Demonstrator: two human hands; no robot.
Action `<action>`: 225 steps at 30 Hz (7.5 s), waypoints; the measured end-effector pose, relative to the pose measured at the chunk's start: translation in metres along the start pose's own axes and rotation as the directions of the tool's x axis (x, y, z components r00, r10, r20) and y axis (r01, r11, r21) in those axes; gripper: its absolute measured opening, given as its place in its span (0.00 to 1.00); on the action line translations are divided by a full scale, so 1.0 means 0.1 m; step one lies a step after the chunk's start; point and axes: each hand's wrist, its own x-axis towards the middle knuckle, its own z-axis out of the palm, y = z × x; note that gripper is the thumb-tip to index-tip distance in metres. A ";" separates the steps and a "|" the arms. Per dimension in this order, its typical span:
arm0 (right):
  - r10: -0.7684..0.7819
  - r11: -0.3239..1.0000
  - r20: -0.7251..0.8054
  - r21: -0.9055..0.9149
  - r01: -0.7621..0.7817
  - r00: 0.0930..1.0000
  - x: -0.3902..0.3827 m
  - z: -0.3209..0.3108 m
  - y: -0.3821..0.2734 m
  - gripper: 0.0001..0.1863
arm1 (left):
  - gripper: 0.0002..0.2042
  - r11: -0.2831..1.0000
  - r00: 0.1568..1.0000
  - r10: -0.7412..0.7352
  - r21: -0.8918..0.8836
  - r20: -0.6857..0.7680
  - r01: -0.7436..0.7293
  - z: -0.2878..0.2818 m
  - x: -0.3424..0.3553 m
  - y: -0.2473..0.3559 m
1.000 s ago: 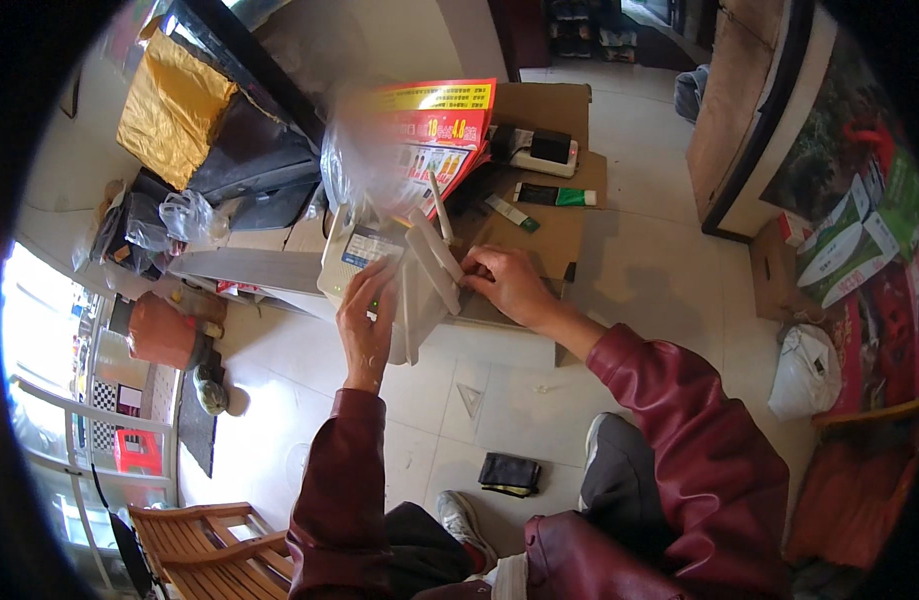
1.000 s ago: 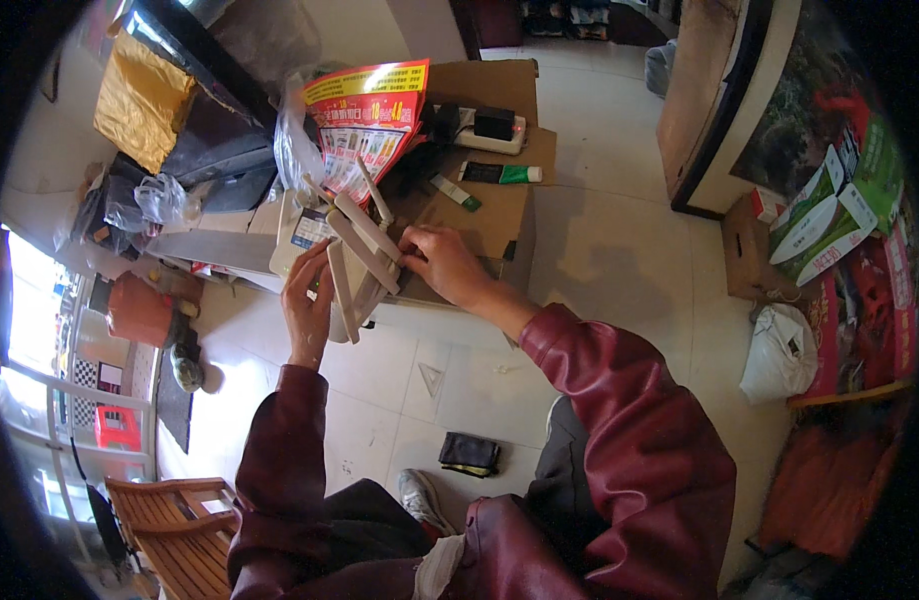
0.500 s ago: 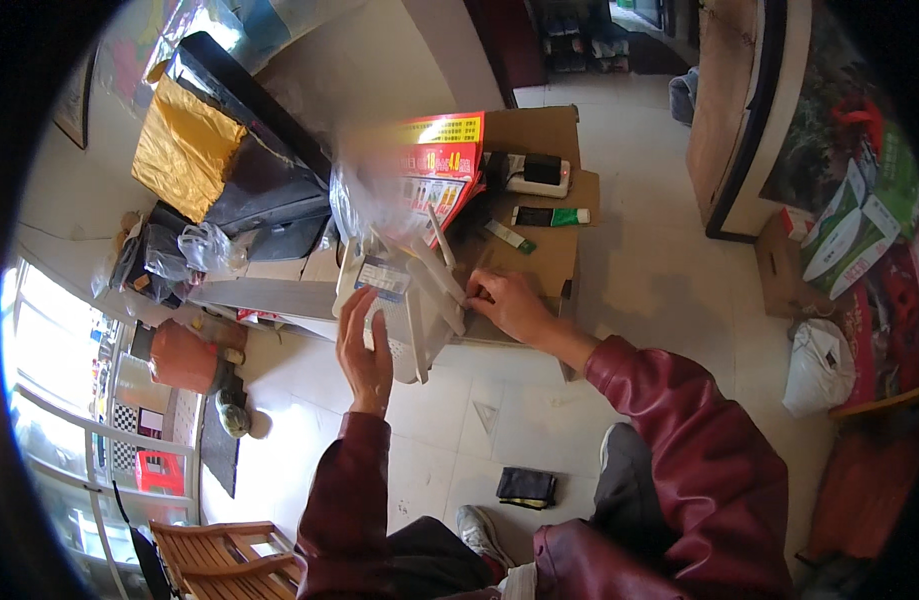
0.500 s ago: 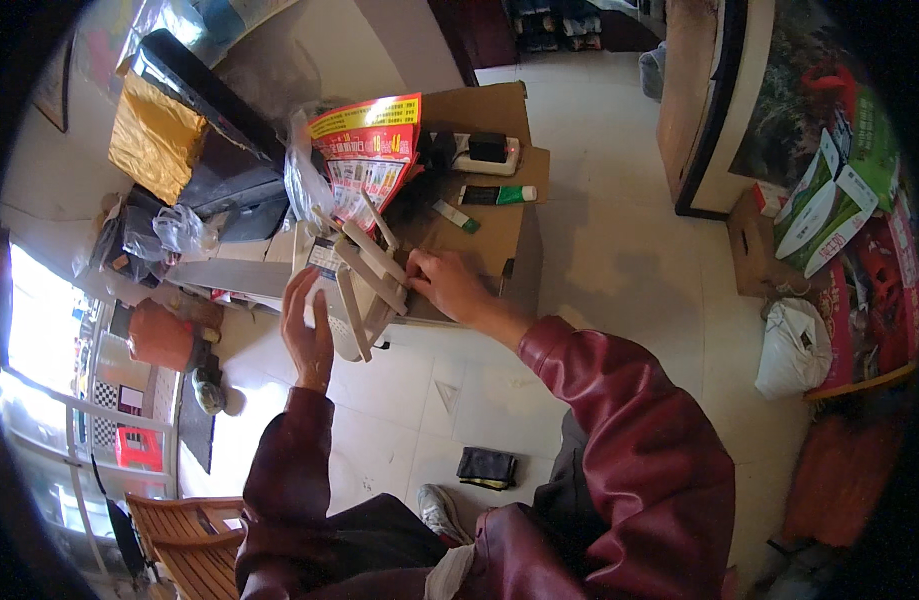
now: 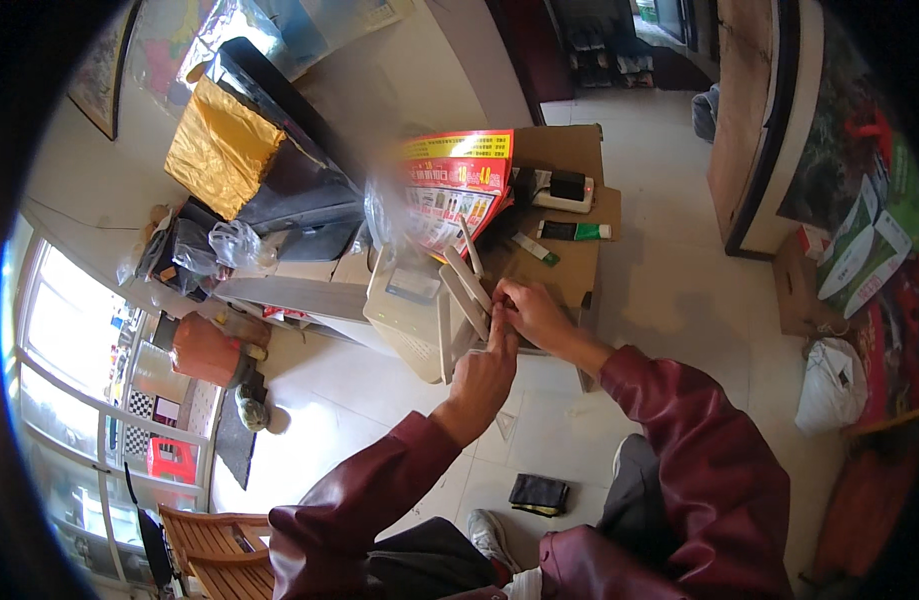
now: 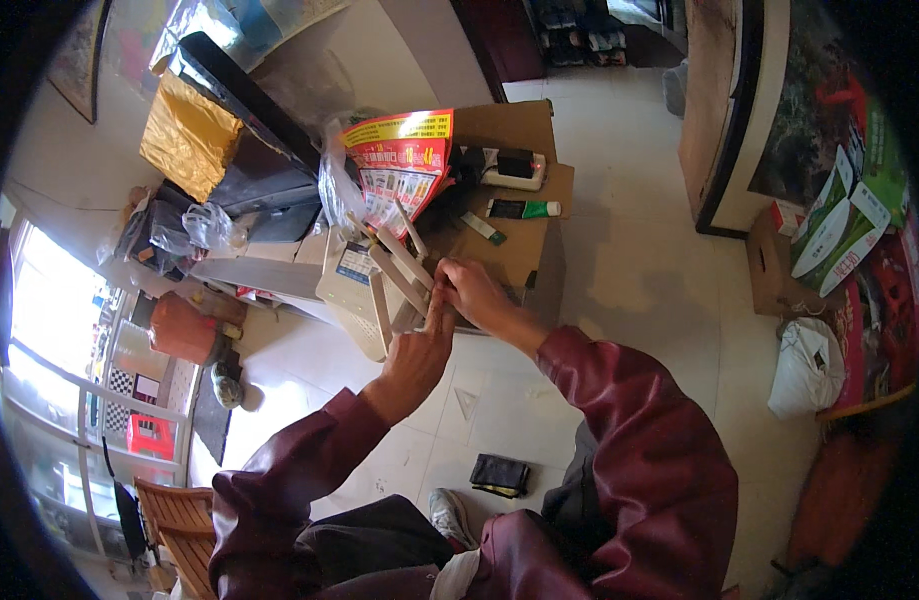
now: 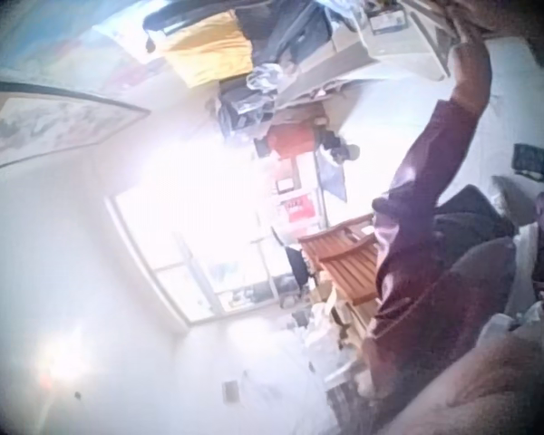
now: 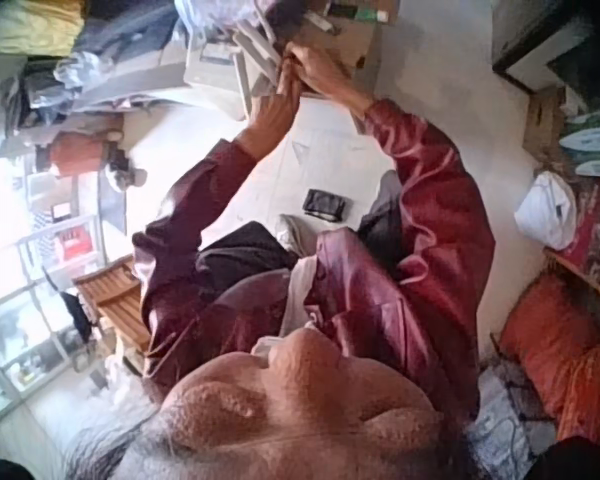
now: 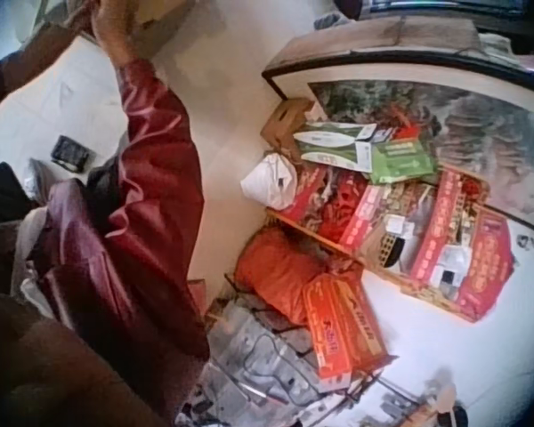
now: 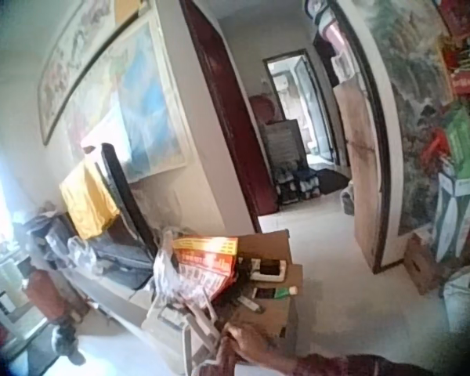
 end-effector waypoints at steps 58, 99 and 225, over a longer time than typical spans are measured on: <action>0.073 0.960 0.243 -0.282 -0.002 0.967 0.24 -0.78 0.31 0.12 | 0.14 0.997 0.991 -0.076 -0.001 0.106 0.077 0.09 0.18 -0.04; 0.052 0.988 0.256 -0.155 -0.012 0.965 0.17 -0.43 -0.05 0.10 | 0.17 0.998 0.996 -0.051 0.050 0.074 0.047 0.08 0.09 -0.09; 0.011 0.724 0.247 -0.670 0.163 0.969 -0.17 -0.28 -0.29 0.19 | 0.16 1.000 1.000 -0.002 -0.004 0.009 0.002 -0.07 0.08 -0.14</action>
